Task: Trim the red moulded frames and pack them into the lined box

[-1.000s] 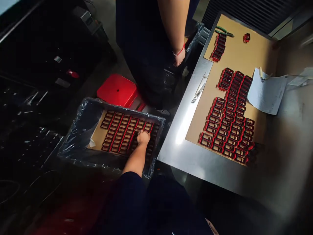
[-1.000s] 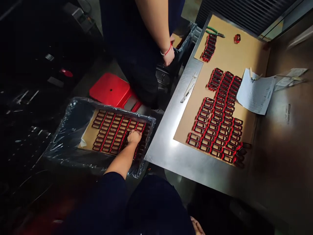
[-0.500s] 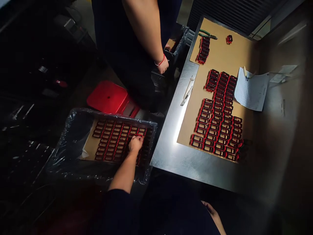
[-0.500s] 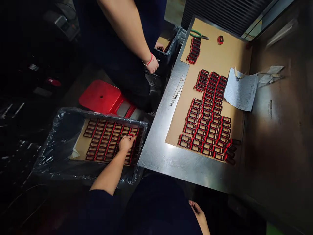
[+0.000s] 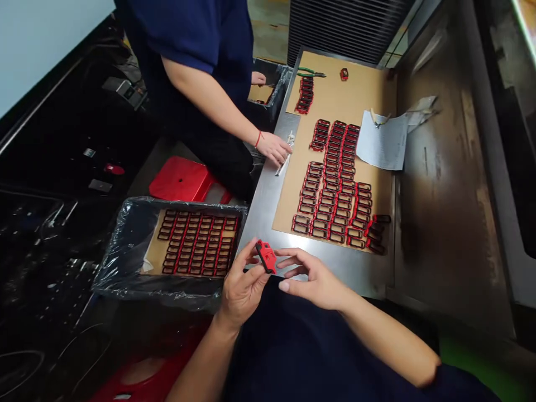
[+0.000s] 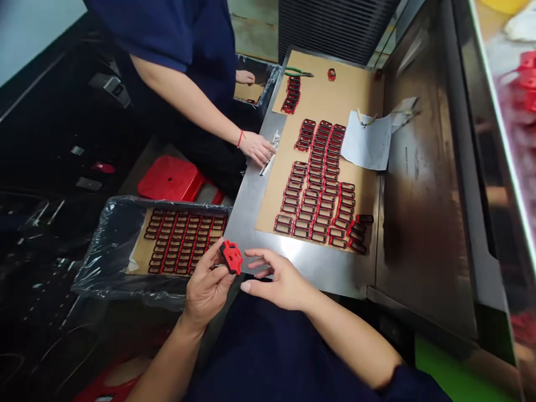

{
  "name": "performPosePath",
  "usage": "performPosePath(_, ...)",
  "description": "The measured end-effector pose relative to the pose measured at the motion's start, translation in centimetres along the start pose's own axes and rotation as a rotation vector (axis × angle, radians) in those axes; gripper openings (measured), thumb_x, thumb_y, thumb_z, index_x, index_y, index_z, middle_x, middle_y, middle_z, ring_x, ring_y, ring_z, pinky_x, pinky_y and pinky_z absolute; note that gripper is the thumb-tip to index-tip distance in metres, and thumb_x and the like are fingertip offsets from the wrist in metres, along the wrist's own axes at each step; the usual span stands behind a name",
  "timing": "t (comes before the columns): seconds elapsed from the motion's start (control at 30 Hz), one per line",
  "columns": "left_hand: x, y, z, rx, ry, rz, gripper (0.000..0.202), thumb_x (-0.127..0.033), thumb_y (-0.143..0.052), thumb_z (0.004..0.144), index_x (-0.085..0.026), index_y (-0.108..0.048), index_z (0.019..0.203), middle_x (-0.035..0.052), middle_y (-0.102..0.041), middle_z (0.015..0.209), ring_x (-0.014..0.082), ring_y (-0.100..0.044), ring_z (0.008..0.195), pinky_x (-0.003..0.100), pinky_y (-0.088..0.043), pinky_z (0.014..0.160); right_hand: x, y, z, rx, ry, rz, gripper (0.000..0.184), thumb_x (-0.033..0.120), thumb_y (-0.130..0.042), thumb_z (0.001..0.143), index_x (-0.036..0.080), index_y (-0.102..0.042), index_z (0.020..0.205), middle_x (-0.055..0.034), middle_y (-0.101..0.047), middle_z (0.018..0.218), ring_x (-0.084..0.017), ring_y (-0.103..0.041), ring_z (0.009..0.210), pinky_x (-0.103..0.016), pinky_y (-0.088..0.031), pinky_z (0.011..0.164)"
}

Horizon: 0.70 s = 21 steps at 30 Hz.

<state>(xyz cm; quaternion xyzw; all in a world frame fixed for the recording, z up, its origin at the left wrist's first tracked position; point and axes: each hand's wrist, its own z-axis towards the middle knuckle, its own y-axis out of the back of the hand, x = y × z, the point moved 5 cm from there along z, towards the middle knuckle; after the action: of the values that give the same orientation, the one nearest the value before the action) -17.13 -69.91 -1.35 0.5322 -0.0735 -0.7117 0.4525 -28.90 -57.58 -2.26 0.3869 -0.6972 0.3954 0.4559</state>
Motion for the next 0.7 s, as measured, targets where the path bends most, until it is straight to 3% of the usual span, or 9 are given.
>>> performPosePath(0.1,-1.4,-1.4,0.1,0.032,0.018,-0.038,0.013,-0.013,-0.058,0.094,-0.02,-0.067,0.1,0.0106,-0.036,0.159,0.0205,-0.062,0.122,0.032,-0.055,0.1,0.0,0.3,-0.4,-0.058,0.021,0.066,0.053,0.041,-0.079,0.081,0.021,-0.057,0.126,-0.0092,-0.061,0.131,-0.021,-0.063,0.109,-0.035,-0.055,0.088)
performPosePath(0.2,-1.8,-2.5,0.0,0.069,0.031,-0.057,0.015,-0.016,-0.058,0.094,-0.019,-0.066,0.107,0.0139,-0.036,0.159,0.0232,-0.06,0.126,0.035,-0.052,0.105,-0.7,0.8,-0.7,-0.099,0.039,0.096,0.048,0.042,-0.08,0.08,0.019,-0.061,0.117,-0.0079,-0.067,0.119,-0.019,-0.065,0.1,-0.034,-0.055,0.086)
performPosePath(0.37,-2.1,-3.0,1.0,0.142,-0.037,-0.062,0.018,-0.016,-0.064,0.088,-0.017,-0.068,0.106,0.0167,-0.04,0.156,0.0262,-0.062,0.125,0.037,-0.054,0.104,-0.1,1.6,-1.3,-0.074,0.105,-0.039,0.038,0.042,-0.075,0.085,0.018,-0.065,0.112,-0.0048,-0.07,0.108,-0.016,-0.066,0.091,-0.032,-0.055,0.086)
performPosePath(0.43,-2.1,-2.7,1.6,0.149,-0.033,-0.079,0.012,-0.015,-0.063,0.089,-0.017,-0.069,0.099,0.0156,-0.043,0.154,0.0256,-0.062,0.125,0.037,-0.054,0.103,1.6,2.4,-1.8,-0.191,0.275,-0.259,0.029,0.039,-0.072,0.086,0.018,-0.066,0.105,-0.0047,-0.07,0.1,-0.017,-0.065,0.09,-0.033,-0.055,0.084)
performPosePath(0.5,-2.0,-2.4,2.1,0.169,0.006,-0.118,0.006,-0.018,-0.064,0.09,-0.017,-0.069,0.094,0.0159,-0.045,0.153,0.0258,-0.06,0.127,0.036,-0.053,0.104,4.2,2.7,-2.8,-0.325,0.579,-0.558,0.017,0.033,-0.069,0.085,0.018,-0.062,0.083,-0.0024,-0.064,0.079,-0.018,-0.062,0.082,-0.037,-0.054,0.087)
performPosePath(0.53,-1.9,-2.2,2.3,0.179,0.024,-0.134,0.006,-0.02,-0.065,0.09,-0.017,-0.068,0.093,0.0164,-0.046,0.152,0.0258,-0.06,0.128,0.036,-0.053,0.104,5.3,2.3,-3.2,-0.341,0.746,-0.688,0.02,0.03,-0.067,0.083,0.019,-0.056,0.071,-0.0003,-0.057,0.067,-0.017,-0.059,0.074,-0.038,-0.053,0.09)
performPosePath(0.6,-2.0,-1.9,2.7,0.195,0.04,-0.15,0.006,-0.022,-0.066,0.09,-0.017,-0.068,0.093,0.017,-0.048,0.151,0.0253,-0.06,0.128,0.035,-0.052,0.105,6.9,1.0,-3.6,-0.233,1.029,-0.852,0.029,0.026,-0.06,0.081,0.02,-0.044,0.057,0.0029,-0.041,0.053,-0.015,-0.047,0.06,-0.038,-0.052,0.093)
performPosePath(0.7,-2.1,-1.5,3.0,0.21,0.037,-0.158,0.006,-0.021,-0.065,0.09,-0.017,-0.068,0.093,0.0169,-0.047,0.151,0.0243,-0.061,0.127,0.033,-0.052,0.105,7.8,-0.8,-3.0,-0.049,1.235,-0.947,0.032,0.026,-0.054,0.08,0.021,-0.042,0.051,0.003,-0.034,0.049,-0.014,-0.036,0.052,-0.032,-0.054,0.086)
